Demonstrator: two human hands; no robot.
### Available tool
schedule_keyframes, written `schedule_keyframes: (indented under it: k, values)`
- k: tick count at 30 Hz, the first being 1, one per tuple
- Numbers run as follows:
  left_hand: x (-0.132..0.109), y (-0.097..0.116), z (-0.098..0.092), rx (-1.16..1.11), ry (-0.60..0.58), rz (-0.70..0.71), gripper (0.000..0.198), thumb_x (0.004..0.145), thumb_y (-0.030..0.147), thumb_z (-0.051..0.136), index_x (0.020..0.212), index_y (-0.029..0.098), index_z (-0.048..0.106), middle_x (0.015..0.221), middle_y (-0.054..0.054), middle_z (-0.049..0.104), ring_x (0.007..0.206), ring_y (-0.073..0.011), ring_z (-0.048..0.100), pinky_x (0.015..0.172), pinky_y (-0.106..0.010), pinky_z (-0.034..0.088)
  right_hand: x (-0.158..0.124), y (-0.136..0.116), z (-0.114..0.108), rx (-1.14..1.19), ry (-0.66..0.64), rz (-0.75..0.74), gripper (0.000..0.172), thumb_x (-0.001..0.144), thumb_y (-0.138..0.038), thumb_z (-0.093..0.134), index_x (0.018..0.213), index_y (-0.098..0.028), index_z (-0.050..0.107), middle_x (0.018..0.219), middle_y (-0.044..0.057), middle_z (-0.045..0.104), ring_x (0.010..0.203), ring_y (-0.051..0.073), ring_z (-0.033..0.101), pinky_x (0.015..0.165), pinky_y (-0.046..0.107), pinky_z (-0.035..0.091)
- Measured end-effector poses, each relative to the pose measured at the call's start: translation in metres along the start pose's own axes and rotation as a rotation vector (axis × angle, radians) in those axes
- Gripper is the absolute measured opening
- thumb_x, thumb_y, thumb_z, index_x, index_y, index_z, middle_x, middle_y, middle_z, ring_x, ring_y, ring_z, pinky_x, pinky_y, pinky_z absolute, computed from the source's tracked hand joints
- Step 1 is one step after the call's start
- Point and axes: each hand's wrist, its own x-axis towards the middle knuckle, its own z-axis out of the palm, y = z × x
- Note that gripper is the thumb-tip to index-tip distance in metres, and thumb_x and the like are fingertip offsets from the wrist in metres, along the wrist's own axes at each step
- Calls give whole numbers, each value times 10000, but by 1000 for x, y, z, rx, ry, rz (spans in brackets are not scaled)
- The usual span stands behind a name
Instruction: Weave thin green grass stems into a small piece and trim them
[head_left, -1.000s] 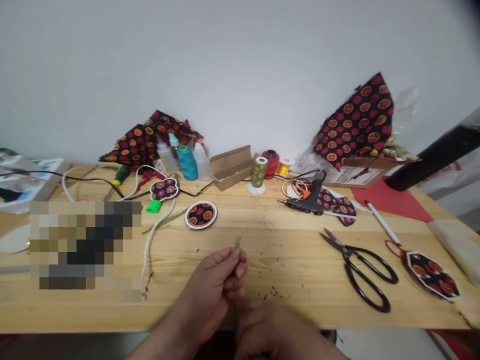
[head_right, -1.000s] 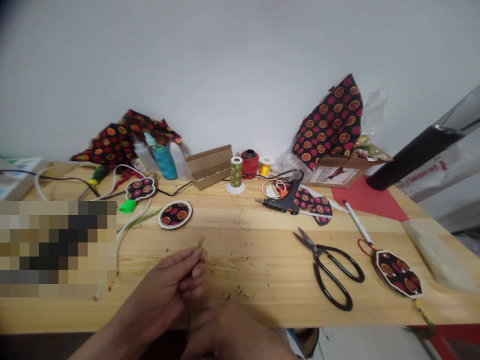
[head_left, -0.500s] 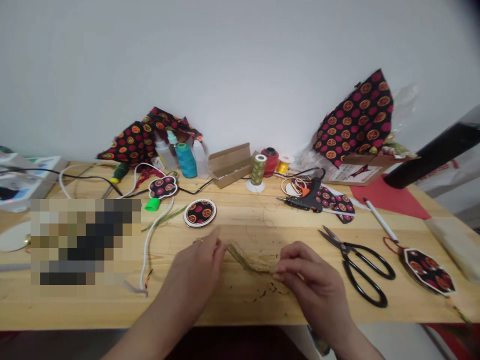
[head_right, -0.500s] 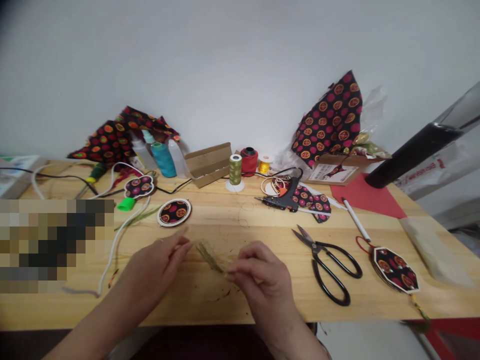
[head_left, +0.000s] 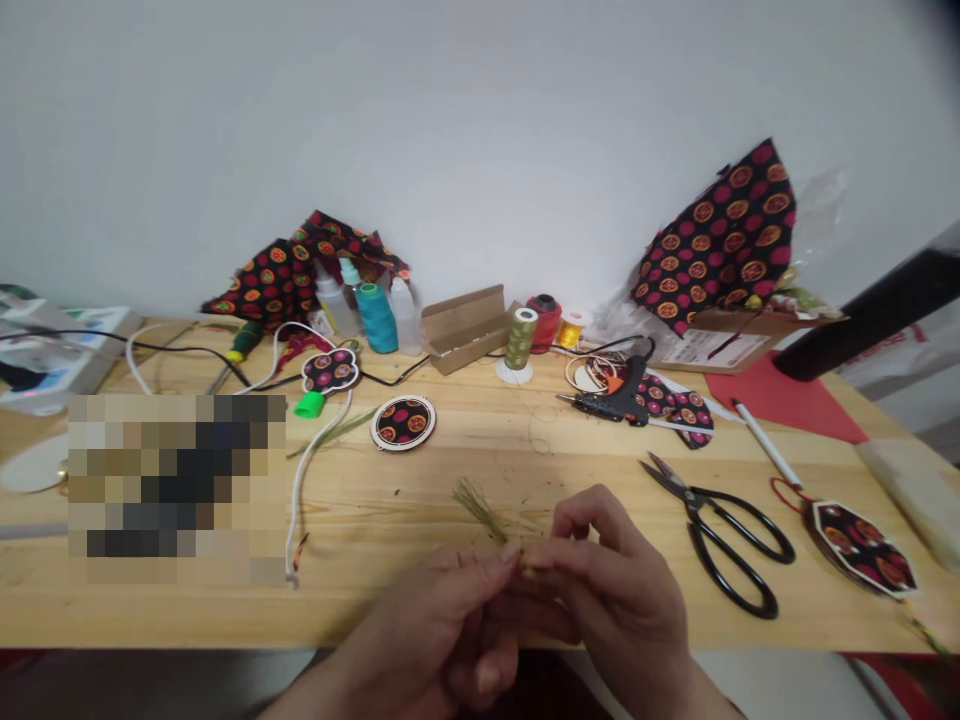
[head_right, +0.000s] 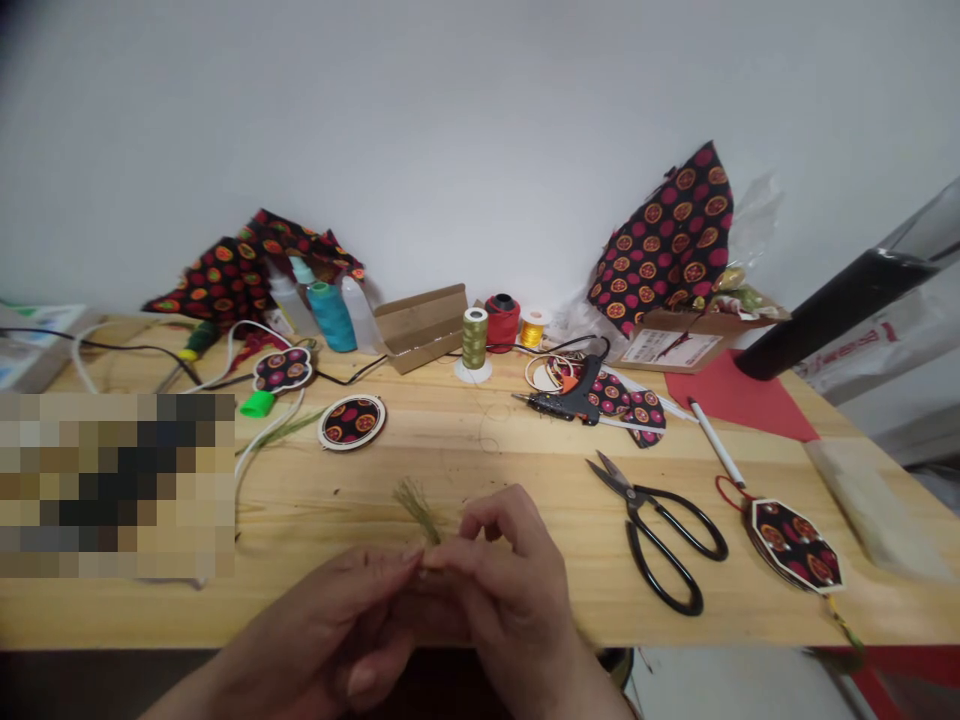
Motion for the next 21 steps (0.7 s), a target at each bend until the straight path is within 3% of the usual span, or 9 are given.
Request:
schedule_keyframes:
  k: [3, 13, 21]
  values:
    - [2, -3, -4, -84, 38, -36, 253, 798, 338, 594, 643, 144, 647, 450, 68, 373, 363, -27, 236, 382, -182, 128, -8, 0, -1, -52, -36, -98, 232, 786, -52, 554, 835, -245, 675, 804, 24, 481, 752, 145, 502, 615, 273, 450]
    - [6, -8, -11, -124, -13, -6, 210, 798, 270, 612, 647, 126, 594, 464, 82, 341, 393, -27, 172, 392, -171, 98, -17, 0, 4, -48, -126, -215, 115, 793, -94, 601, 784, -201, 640, 752, 17, 594, 723, 140, 459, 624, 255, 440]
    - [13, -3, -16, 36, 144, 63, 251, 780, 360, 617, 711, 119, 642, 402, 82, 368, 370, -40, 218, 403, -210, 106, -28, 11, 11, -22, -247, -266, 62, 805, -177, 626, 835, -231, 628, 722, -22, 639, 790, 152, 497, 692, 268, 463]
